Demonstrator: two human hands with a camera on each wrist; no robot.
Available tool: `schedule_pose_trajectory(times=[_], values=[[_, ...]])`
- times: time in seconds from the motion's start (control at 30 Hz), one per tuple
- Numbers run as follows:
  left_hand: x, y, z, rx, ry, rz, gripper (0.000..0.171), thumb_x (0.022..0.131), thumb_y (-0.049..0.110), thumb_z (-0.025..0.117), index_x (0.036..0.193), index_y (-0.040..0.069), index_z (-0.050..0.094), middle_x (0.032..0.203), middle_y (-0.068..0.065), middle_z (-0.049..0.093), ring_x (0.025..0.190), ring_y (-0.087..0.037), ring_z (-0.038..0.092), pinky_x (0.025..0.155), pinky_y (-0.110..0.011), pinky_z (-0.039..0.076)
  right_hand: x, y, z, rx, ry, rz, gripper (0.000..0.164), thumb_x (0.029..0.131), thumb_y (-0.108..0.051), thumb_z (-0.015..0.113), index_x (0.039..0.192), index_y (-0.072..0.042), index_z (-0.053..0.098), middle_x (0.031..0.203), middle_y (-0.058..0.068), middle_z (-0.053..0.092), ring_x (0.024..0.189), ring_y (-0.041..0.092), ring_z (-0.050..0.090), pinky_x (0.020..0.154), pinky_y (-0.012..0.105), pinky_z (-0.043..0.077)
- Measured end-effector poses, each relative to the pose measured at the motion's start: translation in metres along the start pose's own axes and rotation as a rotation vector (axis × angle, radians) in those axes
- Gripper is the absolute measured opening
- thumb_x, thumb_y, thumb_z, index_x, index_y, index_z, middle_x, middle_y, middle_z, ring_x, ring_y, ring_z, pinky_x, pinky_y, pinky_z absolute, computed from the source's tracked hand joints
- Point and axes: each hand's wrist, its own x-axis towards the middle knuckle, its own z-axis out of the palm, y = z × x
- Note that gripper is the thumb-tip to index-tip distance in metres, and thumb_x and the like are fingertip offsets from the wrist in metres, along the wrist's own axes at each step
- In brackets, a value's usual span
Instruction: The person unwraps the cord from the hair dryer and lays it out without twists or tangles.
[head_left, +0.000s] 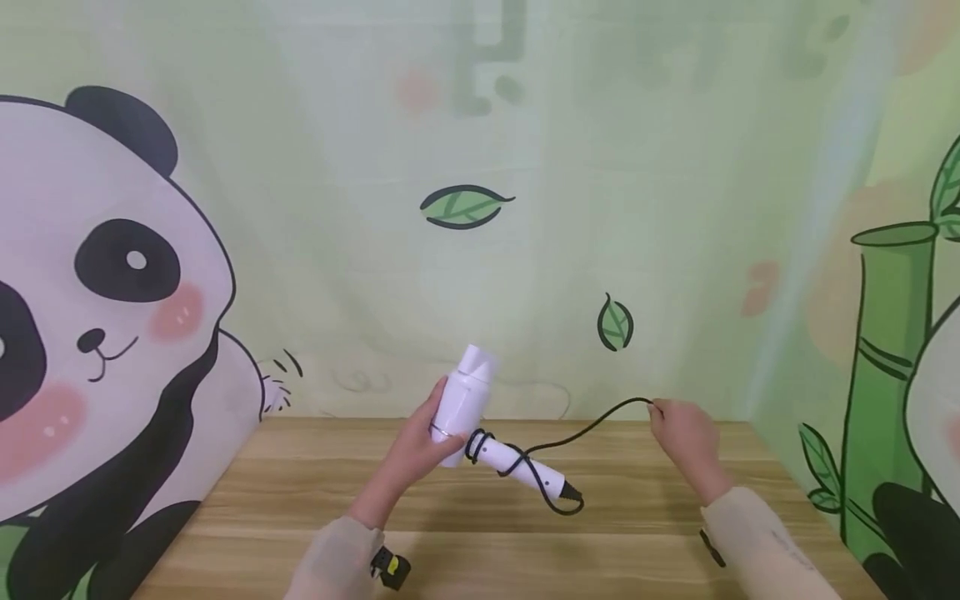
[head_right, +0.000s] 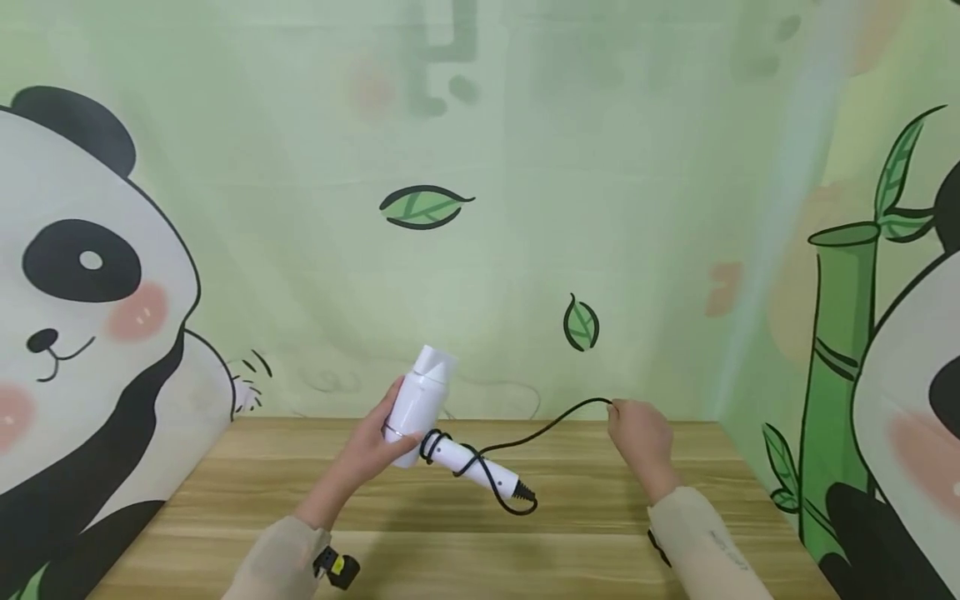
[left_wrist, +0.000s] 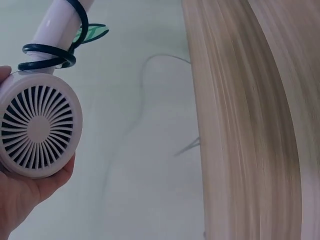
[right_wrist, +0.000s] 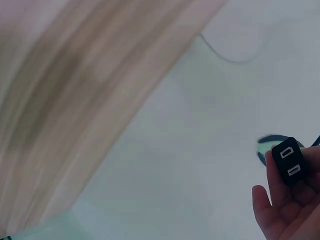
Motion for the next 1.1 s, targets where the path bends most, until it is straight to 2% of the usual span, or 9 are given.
schedule_pose_trajectory(times=[0.1, 0.2, 0.33, 0.47, 0.6, 0.7, 0.8, 0.97, 1.1], values=[[0.0, 0.002, 0.001, 0.028, 0.0, 0.055, 0.09, 0.087, 0.006, 0.077, 0.16, -0.001, 0.026, 0.14, -0.03, 0.059, 0.113, -0.04, 0.065, 0.095, -0.056, 0.058, 0.001, -0.005, -0.011, 0.01, 0.071, -0.006, 0.023, 0.098, -0.012, 0.06, 0.098, 0.004, 0.077, 0.077, 0.02, 0.073, 0.056, 0.022, 0.057, 0.044, 0.03, 0.038], [-0.001, 0.003, 0.002, 0.07, 0.003, 0.11, 0.088, 0.086, 0.005, 0.077, 0.159, -0.004, 0.029, 0.14, -0.029, 0.059, 0.113, -0.039, 0.065, 0.095, -0.056, 0.057, 0.001, -0.01, -0.021, 0.018, 0.145, -0.025, 0.024, 0.098, -0.011, 0.061, 0.105, 0.006, 0.076, 0.084, 0.023, 0.076, 0.057, 0.025, 0.061, 0.044, 0.034, 0.041], [0.001, 0.002, 0.004, 0.154, 0.028, 0.178, 0.085, 0.086, 0.005, 0.077, 0.157, -0.005, 0.031, 0.143, -0.029, 0.055, 0.114, -0.039, 0.063, 0.094, -0.056, 0.057, 0.001, -0.019, -0.032, 0.036, 0.241, -0.06, 0.023, 0.097, -0.01, 0.063, 0.105, 0.007, 0.076, 0.082, 0.024, 0.075, 0.051, 0.022, 0.052, 0.043, 0.032, 0.037], [0.005, -0.002, 0.006, 0.258, 0.113, 0.222, 0.083, 0.086, 0.007, 0.078, 0.155, -0.006, 0.033, 0.14, -0.03, 0.055, 0.11, -0.04, 0.063, 0.089, -0.056, 0.058, -0.005, -0.026, -0.041, 0.06, 0.317, -0.102, 0.022, 0.095, -0.008, 0.065, 0.104, 0.008, 0.076, 0.075, 0.023, 0.074, 0.048, 0.017, 0.044, 0.042, 0.028, 0.03], [0.004, -0.006, 0.009, 0.302, 0.239, 0.139, 0.086, 0.087, 0.012, 0.078, 0.155, -0.006, 0.03, 0.142, -0.03, 0.053, 0.11, -0.042, 0.063, 0.089, -0.057, 0.059, -0.016, -0.027, -0.045, 0.06, 0.392, -0.164, 0.016, 0.091, -0.004, 0.07, 0.098, 0.007, 0.078, 0.065, 0.018, 0.07, 0.046, 0.015, 0.043, 0.041, 0.027, 0.029], [0.002, -0.008, 0.009, 0.255, 0.35, 0.027, 0.089, 0.088, 0.014, 0.078, 0.157, -0.005, 0.026, 0.146, -0.031, 0.05, 0.116, -0.045, 0.06, 0.094, -0.06, 0.056, -0.025, -0.024, -0.046, 0.047, 0.41, -0.195, 0.014, 0.088, -0.002, 0.073, 0.097, 0.008, 0.078, 0.067, 0.019, 0.071, 0.045, 0.016, 0.046, 0.04, 0.028, 0.031], [0.001, -0.009, 0.007, 0.186, 0.445, -0.059, 0.09, 0.089, 0.014, 0.077, 0.159, -0.004, 0.022, 0.152, -0.031, 0.045, 0.121, -0.046, 0.058, 0.098, -0.062, 0.053, -0.035, -0.02, -0.045, 0.036, 0.382, -0.201, 0.016, 0.088, -0.003, 0.075, 0.099, 0.008, 0.078, 0.067, 0.019, 0.071, 0.044, 0.012, 0.041, 0.04, 0.026, 0.03], [0.003, -0.01, 0.006, 0.101, 0.517, -0.129, 0.092, 0.091, 0.014, 0.074, 0.162, -0.002, 0.017, 0.155, -0.031, 0.041, 0.121, -0.045, 0.056, 0.098, -0.062, 0.052, -0.051, -0.014, -0.038, 0.027, 0.334, -0.21, 0.018, 0.087, -0.005, 0.076, 0.101, 0.007, 0.078, 0.05, 0.002, 0.055, 0.047, 0.002, 0.019, 0.043, 0.021, 0.019], [0.005, -0.009, 0.005, 0.006, 0.579, -0.157, 0.094, 0.09, 0.01, 0.074, 0.162, -0.001, 0.015, 0.151, -0.032, 0.044, 0.121, -0.046, 0.055, 0.101, -0.062, 0.05, -0.062, -0.011, -0.032, 0.035, 0.314, -0.196, 0.014, 0.089, -0.006, 0.075, 0.098, 0.004, 0.079, 0.048, -0.005, 0.045, 0.047, -0.001, 0.015, 0.044, 0.02, 0.017]])
